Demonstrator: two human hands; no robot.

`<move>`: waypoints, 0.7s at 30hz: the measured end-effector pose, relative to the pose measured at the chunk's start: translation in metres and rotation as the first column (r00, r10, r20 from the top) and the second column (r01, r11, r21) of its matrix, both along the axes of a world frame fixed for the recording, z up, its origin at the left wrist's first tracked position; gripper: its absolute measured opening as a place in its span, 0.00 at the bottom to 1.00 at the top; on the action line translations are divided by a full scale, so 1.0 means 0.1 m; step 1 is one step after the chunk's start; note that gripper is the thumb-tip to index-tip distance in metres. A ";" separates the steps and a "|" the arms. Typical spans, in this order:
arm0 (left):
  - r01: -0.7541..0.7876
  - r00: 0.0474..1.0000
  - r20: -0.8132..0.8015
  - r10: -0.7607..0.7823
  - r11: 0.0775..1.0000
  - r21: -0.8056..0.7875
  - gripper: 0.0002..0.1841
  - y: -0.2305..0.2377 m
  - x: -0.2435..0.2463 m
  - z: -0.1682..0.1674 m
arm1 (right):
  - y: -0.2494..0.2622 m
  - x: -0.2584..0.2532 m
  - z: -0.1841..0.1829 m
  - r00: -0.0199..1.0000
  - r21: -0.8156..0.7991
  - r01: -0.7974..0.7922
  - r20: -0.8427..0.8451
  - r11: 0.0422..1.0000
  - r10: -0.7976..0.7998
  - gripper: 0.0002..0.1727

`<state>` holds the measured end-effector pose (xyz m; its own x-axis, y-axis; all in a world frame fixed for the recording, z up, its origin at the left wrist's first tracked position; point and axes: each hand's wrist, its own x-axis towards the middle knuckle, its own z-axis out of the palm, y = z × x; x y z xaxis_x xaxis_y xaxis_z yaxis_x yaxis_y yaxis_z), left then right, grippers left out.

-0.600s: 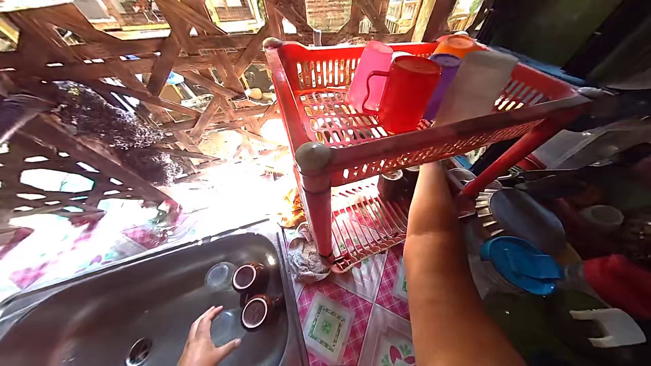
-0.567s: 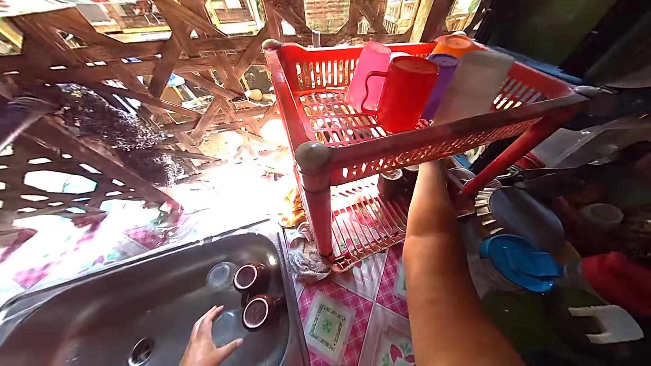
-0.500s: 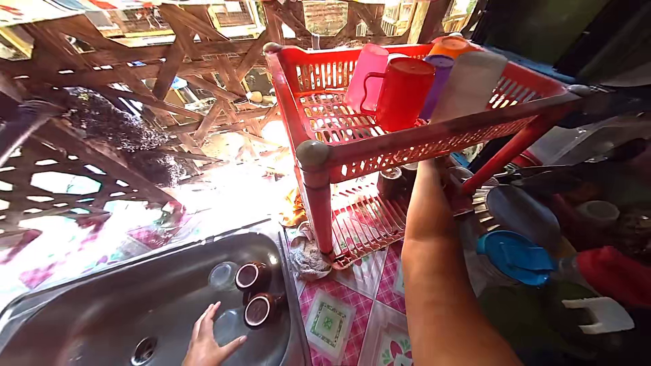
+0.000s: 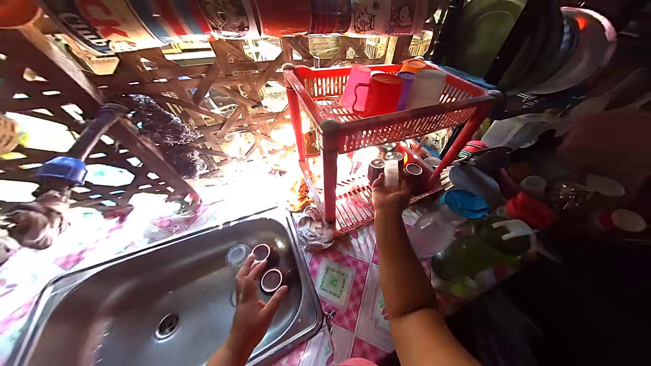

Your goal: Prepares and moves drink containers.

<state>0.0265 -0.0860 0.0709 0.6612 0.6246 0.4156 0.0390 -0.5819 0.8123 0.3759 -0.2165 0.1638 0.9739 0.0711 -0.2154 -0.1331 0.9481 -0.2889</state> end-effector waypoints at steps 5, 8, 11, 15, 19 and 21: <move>0.164 0.985 0.060 -0.162 0.986 -0.027 0.40 -0.25 -0.02 0.14 | -0.34 -0.79 -0.09 0.980 0.000 -0.198 -0.017 0.980 0.198 0.18; 0.224 0.974 0.038 -0.223 0.973 -0.049 0.39 -0.38 -0.03 0.25 | -0.54 -1.10 -0.06 0.958 -0.067 -0.286 -0.015 0.956 0.285 0.22; 0.270 0.963 0.012 -0.270 0.959 -0.082 0.39 -0.51 -0.04 0.34 | -0.72 -1.35 0.01 0.939 -0.091 -0.344 -0.033 0.935 0.342 0.23; 0.336 0.941 0.017 -0.338 0.925 -0.177 0.38 -0.65 -0.10 0.42 | -0.91 -1.61 0.01 0.900 -0.078 -0.436 -0.024 0.897 0.435 0.26; 0.378 0.917 0.031 -0.397 0.843 -0.383 0.35 -0.76 -0.17 0.54 | -0.90 -1.93 -0.05 0.802 -0.108 -0.596 -0.018 0.796 0.598 0.25; 0.366 0.917 0.045 -0.396 0.791 -0.490 0.33 -0.79 -0.21 0.61 | -0.85 -2.10 -0.11 0.733 -0.181 -0.667 0.014 0.722 0.680 0.23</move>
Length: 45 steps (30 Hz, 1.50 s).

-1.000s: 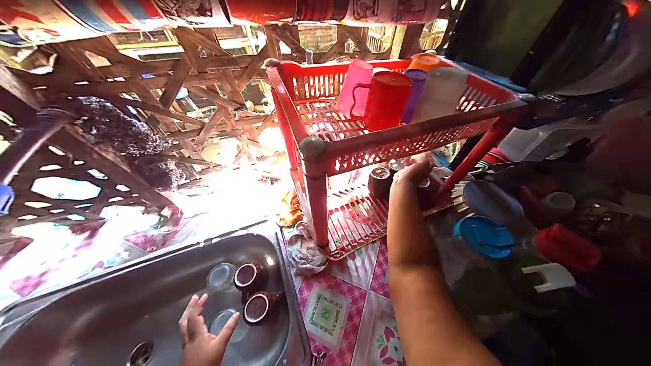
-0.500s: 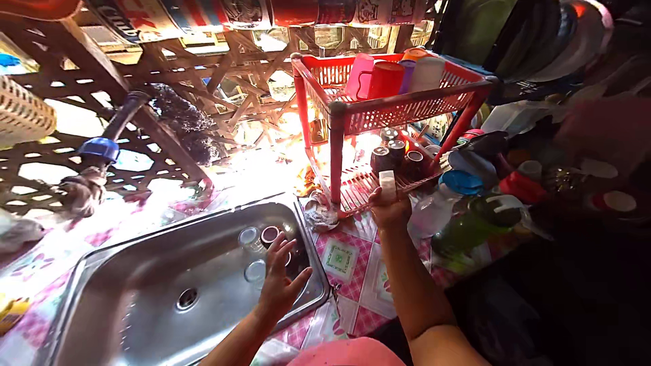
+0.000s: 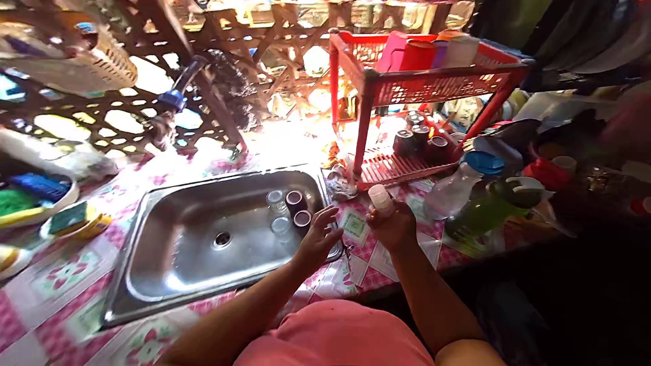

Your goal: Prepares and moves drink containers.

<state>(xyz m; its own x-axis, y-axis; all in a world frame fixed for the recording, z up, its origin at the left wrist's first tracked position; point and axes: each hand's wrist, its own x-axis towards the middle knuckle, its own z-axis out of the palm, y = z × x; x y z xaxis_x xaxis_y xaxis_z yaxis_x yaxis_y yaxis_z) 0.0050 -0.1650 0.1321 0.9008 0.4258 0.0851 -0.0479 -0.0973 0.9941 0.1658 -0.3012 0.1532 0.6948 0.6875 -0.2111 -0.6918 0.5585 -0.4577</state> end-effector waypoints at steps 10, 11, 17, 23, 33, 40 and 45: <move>-0.200 0.930 0.024 0.366 0.560 -0.804 0.26 -0.18 -0.50 0.10 | 0.53 -0.78 -0.36 -0.022 -0.260 0.082 0.965 0.962 0.263 0.26; -0.210 0.907 0.027 0.419 0.508 -0.835 0.29 -0.18 -0.59 0.07 | 0.61 -0.89 -0.41 -0.165 -0.218 0.126 0.957 0.968 0.237 0.26; -0.350 0.690 -0.121 0.713 0.182 -0.919 0.34 -0.21 -1.30 -0.03 | 0.88 -1.55 -0.48 -0.521 -0.177 -0.035 0.843 0.984 0.133 0.38; -0.388 0.411 -0.147 0.899 0.026 -0.921 0.27 -0.50 -2.48 -0.16 | 1.17 -2.00 -0.54 -0.328 -0.083 -0.456 0.941 0.886 -0.080 0.33; -0.524 -0.012 -0.182 0.983 -0.161 -0.836 0.26 -0.80 -4.13 -0.59 | 1.73 -2.49 -0.65 -0.385 -0.334 -0.521 0.913 0.786 0.133 0.32; -0.598 -0.076 -0.165 0.983 -0.177 -0.781 0.23 -0.36 -4.61 -0.77 | 1.99 -2.75 -0.79 -0.374 -0.330 -0.500 0.916 0.801 0.144 0.29; -0.602 -0.068 -0.174 0.982 -0.180 -0.778 0.23 -0.13 -4.80 -0.77 | 2.09 -2.87 -0.85 -0.391 -0.385 -0.454 0.896 0.804 0.208 0.28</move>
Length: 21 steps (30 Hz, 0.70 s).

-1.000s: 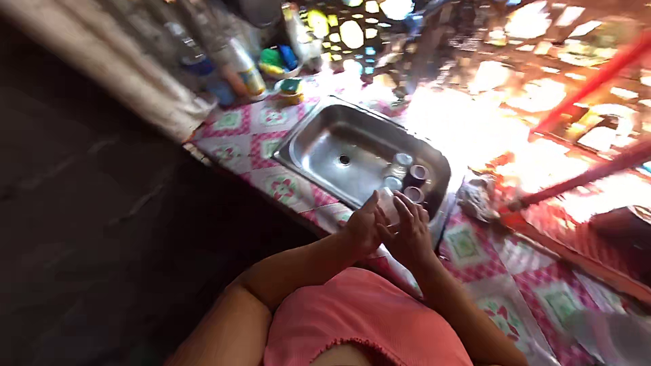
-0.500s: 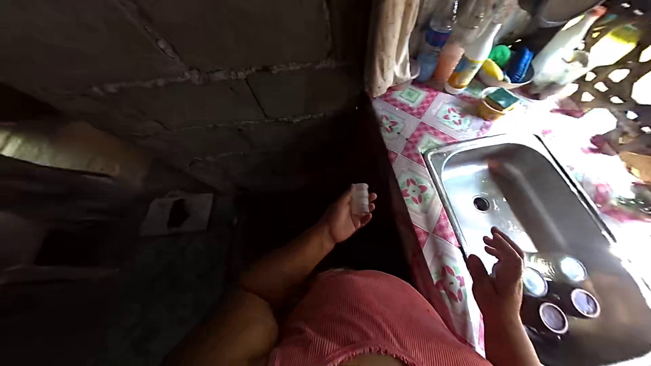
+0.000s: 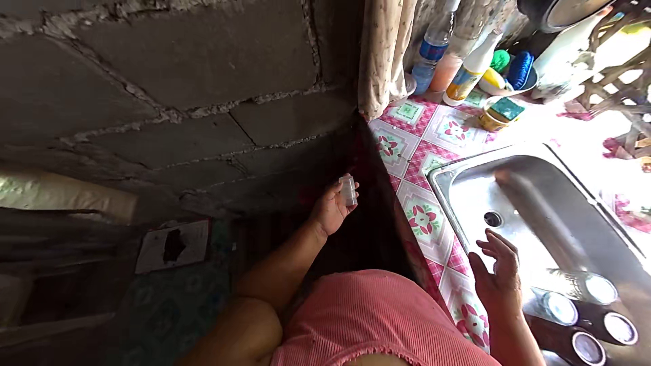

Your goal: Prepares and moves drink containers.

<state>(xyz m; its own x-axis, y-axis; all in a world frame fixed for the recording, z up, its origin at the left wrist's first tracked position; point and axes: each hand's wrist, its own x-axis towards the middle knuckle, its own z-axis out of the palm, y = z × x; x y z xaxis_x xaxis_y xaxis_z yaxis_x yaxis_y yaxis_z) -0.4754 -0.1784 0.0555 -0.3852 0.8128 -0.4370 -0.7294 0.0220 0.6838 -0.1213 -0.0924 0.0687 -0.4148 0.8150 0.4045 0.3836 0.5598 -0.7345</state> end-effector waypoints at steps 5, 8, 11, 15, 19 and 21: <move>0.019 1.000 0.020 -0.019 1.000 0.000 0.24 0.16 -0.04 -0.01 | 0.09 -0.10 -0.03 0.999 -0.004 -0.008 0.036 1.000 0.008 0.28; 0.088 0.996 -0.006 -0.088 0.996 0.024 0.24 0.24 0.05 0.00 | 0.13 -0.10 -0.01 0.997 -0.006 -0.033 0.064 0.999 0.033 0.28; 0.200 0.980 -0.019 -0.199 0.977 0.070 0.24 0.40 0.27 0.12 | 0.15 -0.05 0.06 0.996 -0.024 -0.008 0.087 1.000 0.010 0.27; 0.387 0.920 -0.014 -0.391 0.903 0.186 0.22 0.59 0.67 0.29 | 0.11 0.14 0.13 0.991 -0.042 0.056 0.126 0.998 -0.051 0.26; 0.576 0.809 -0.015 -0.587 0.789 0.213 0.20 0.78 1.08 0.48 | 0.02 0.35 0.16 0.991 -0.107 0.118 0.068 0.987 -0.111 0.24; 0.670 0.734 -0.051 -0.677 0.711 0.214 0.22 0.83 1.31 0.55 | -0.06 0.47 0.21 0.991 -0.175 0.136 0.028 0.975 -0.133 0.23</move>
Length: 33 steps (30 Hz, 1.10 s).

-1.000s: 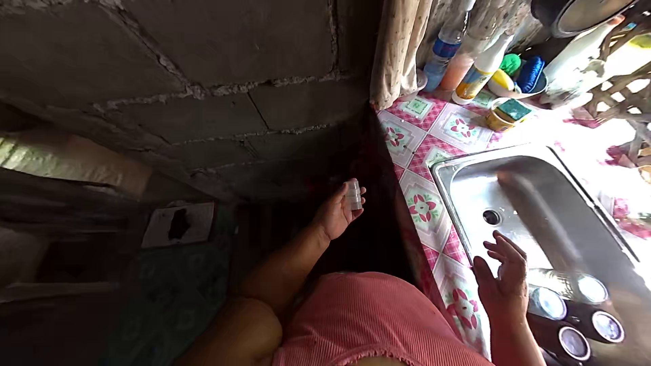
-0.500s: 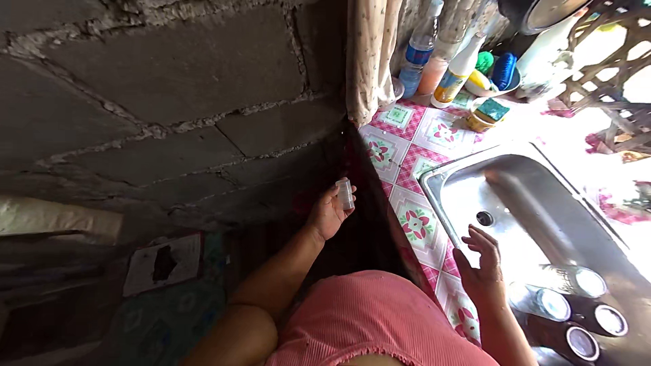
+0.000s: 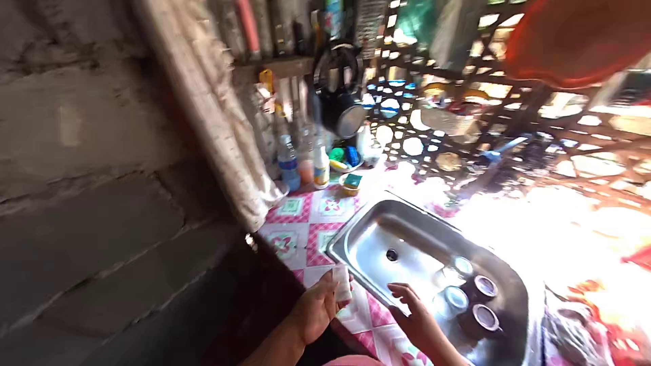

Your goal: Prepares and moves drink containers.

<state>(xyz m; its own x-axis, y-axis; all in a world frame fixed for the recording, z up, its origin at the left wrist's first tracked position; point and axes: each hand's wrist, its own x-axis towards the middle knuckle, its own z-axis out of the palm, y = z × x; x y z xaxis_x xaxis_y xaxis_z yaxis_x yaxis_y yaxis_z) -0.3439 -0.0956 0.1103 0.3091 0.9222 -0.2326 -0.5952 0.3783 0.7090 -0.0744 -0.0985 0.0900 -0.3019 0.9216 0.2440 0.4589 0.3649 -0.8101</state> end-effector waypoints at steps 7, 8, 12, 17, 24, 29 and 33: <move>0.398 0.916 -0.104 -0.388 0.910 0.112 0.21 0.09 0.82 0.04 | -0.42 0.37 0.35 0.967 -0.032 0.207 -0.143 0.978 -0.209 0.16; 0.454 0.891 -0.094 -0.444 0.882 0.131 0.19 0.10 0.94 0.02 | -0.50 0.44 0.34 0.956 -0.001 0.249 -0.160 0.969 -0.246 0.17; 0.647 0.761 -0.082 -0.644 0.743 0.172 0.17 0.02 1.42 0.01 | -0.96 0.69 0.39 0.934 0.007 0.335 -0.134 0.942 -0.331 0.38; 0.813 0.582 -0.112 -0.806 0.572 0.106 0.16 -0.33 1.93 0.08 | -1.61 0.81 0.37 0.903 0.014 0.427 0.045 0.904 -0.427 0.52; 0.882 0.471 -0.128 -0.873 0.467 0.057 0.20 -0.80 2.51 0.02 | -2.29 0.95 0.15 0.707 -0.071 0.659 -0.282 0.749 -0.648 0.47; 0.862 0.490 -0.276 -0.827 0.506 0.018 0.27 -1.28 3.01 0.00 | -2.74 1.16 -0.04 0.568 -0.017 0.809 -0.241 0.588 -0.787 0.40; 0.948 0.312 -0.347 -0.884 0.311 0.060 0.31 -1.59 3.45 0.03 | -3.30 1.51 -0.12 0.486 0.057 0.870 -0.274 0.491 -0.830 0.35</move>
<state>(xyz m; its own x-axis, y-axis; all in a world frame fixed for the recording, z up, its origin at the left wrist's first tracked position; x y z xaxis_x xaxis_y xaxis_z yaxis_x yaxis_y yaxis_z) 0.0016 -0.2545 0.1135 0.9584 0.0945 -0.2694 0.2117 0.3977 0.8928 0.0769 -0.4286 0.0781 0.6758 0.6376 0.3698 0.4699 0.0139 -0.8826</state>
